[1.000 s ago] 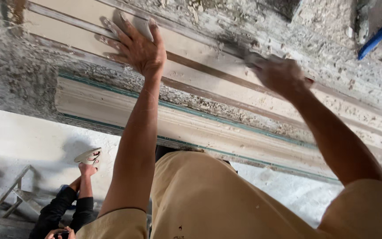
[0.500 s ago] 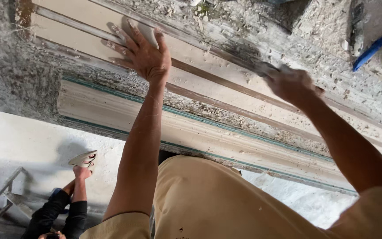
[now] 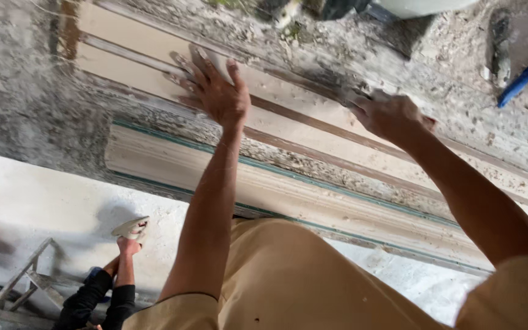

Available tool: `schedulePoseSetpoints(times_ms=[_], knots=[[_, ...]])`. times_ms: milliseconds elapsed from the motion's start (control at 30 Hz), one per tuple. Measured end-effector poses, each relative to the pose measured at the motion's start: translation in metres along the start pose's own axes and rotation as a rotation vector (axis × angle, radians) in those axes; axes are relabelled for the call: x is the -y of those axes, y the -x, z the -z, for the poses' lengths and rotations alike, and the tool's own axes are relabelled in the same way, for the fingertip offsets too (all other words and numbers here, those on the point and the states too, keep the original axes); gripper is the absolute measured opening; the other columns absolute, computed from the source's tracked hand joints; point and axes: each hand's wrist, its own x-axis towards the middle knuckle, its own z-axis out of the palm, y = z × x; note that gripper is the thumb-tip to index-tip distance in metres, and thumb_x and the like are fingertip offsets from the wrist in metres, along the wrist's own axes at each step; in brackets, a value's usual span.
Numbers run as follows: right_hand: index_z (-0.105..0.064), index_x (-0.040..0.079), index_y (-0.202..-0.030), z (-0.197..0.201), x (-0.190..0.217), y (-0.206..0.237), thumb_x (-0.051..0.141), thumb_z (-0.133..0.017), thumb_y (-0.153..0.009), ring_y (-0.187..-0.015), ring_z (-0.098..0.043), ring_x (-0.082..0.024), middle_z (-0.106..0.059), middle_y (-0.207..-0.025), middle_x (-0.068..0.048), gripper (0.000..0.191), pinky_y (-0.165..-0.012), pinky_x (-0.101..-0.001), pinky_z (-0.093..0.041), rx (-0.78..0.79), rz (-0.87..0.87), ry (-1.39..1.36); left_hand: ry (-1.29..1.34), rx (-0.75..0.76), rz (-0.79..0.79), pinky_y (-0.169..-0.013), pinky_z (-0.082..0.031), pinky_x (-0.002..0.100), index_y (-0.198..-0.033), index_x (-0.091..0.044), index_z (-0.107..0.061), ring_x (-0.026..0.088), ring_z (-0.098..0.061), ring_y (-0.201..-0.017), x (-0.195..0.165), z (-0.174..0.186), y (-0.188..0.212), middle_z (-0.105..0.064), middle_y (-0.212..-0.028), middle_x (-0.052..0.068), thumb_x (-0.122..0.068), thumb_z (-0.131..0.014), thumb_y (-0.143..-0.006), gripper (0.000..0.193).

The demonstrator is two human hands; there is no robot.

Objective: The person stands at a workbench holding long grooved molding strips and uses a small hand scraper to remove debris and residue from the grooves, working along each strip section by section and brushing loose material away by hand.

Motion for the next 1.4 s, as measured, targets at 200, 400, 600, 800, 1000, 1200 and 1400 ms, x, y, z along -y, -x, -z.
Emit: schedulePoseSetpoints(times_ms=[200, 400, 600, 800, 1000, 1200, 1400], knots=[[-0.040, 0.033, -0.158, 0.015, 0.061, -0.078, 0.047, -0.038, -0.110, -0.046, -0.051, -0.012, -0.068, -0.079, -0.008, 0.050, -0.029, -0.0262, -0.042, -0.129, 0.142, 0.133, 0.056, -0.174, -0.091, -0.124, 0.004, 0.073, -0.168, -0.016, -0.019, 0.042, -0.005, -0.161, 0.001, -0.013, 0.002, -0.009, -0.175, 0.014, -0.071, -0.019, -0.103, 0.085], [-0.053, 0.024, -0.142, 0.085, 0.158, -0.171, 0.038, -0.050, -0.111, -0.055, -0.057, -0.010, -0.067, -0.093, -0.007, 0.034, -0.033, -0.0249, -0.043, -0.313, 0.287, 0.292, 0.266, -0.062, -0.211, -0.125, 0.011, 0.073, -0.166, -0.019, -0.019, 0.037, -0.002, -0.164, 0.020, 0.018, -0.019, -0.003, -0.175, 0.014, -0.072, -0.015, -0.104, 0.082], [-0.040, 0.045, -0.160, 0.073, 0.097, -0.061, 0.054, -0.041, -0.114, -0.066, -0.059, -0.008, -0.072, -0.100, -0.001, 0.047, -0.041, -0.0186, -0.039, 0.137, -0.120, 0.077, -0.111, 0.061, -0.358, -0.115, 0.011, 0.074, -0.165, -0.031, -0.028, 0.038, -0.004, -0.158, 0.097, 0.100, -0.184, -0.009, -0.171, 0.013, -0.072, -0.017, -0.103, 0.075], [-0.036, 0.033, -0.162, 0.093, 0.148, -0.140, 0.039, -0.043, -0.110, -0.059, -0.051, -0.009, -0.070, -0.115, 0.000, 0.053, -0.029, -0.0194, -0.035, -0.218, 0.207, 0.270, -0.021, -0.065, -0.419, -0.115, 0.006, 0.076, -0.157, -0.021, -0.049, 0.039, -0.017, -0.154, 0.123, 0.096, -0.237, -0.027, -0.165, 0.013, -0.055, -0.025, -0.111, 0.062], [-0.052, 0.030, -0.151, 0.105, 0.145, -0.135, 0.029, -0.049, -0.110, -0.080, -0.047, -0.013, -0.066, -0.114, 0.004, 0.041, -0.035, -0.0184, -0.037, -0.286, 0.396, 0.489, 0.036, -0.127, -0.416, -0.118, -0.002, 0.075, -0.149, -0.023, -0.055, 0.038, -0.026, -0.150, 0.122, 0.092, -0.230, -0.035, -0.160, 0.010, -0.048, -0.032, -0.111, 0.051], [-0.048, 0.045, -0.148, 0.083, 0.100, -0.072, 0.054, -0.040, -0.108, -0.056, -0.052, -0.010, -0.066, -0.087, -0.002, 0.042, -0.042, -0.0253, -0.041, -0.003, 0.004, 0.095, -0.006, -0.164, -0.396, -0.122, -0.008, 0.070, -0.154, -0.022, -0.046, 0.039, -0.026, -0.150, 0.119, 0.086, -0.230, -0.035, -0.159, 0.010, -0.050, -0.031, -0.113, 0.052], [-0.044, 0.027, -0.153, 0.115, 0.187, -0.204, 0.043, -0.034, -0.121, -0.044, -0.043, -0.008, -0.059, -0.072, -0.003, 0.037, -0.027, -0.0229, -0.037, -0.122, 0.222, 0.157, -0.022, -0.297, -0.444, -0.122, -0.011, 0.067, -0.153, -0.022, -0.048, 0.038, -0.025, -0.150, 0.121, 0.087, -0.231, -0.035, -0.159, 0.010, -0.051, -0.028, -0.115, 0.052]])
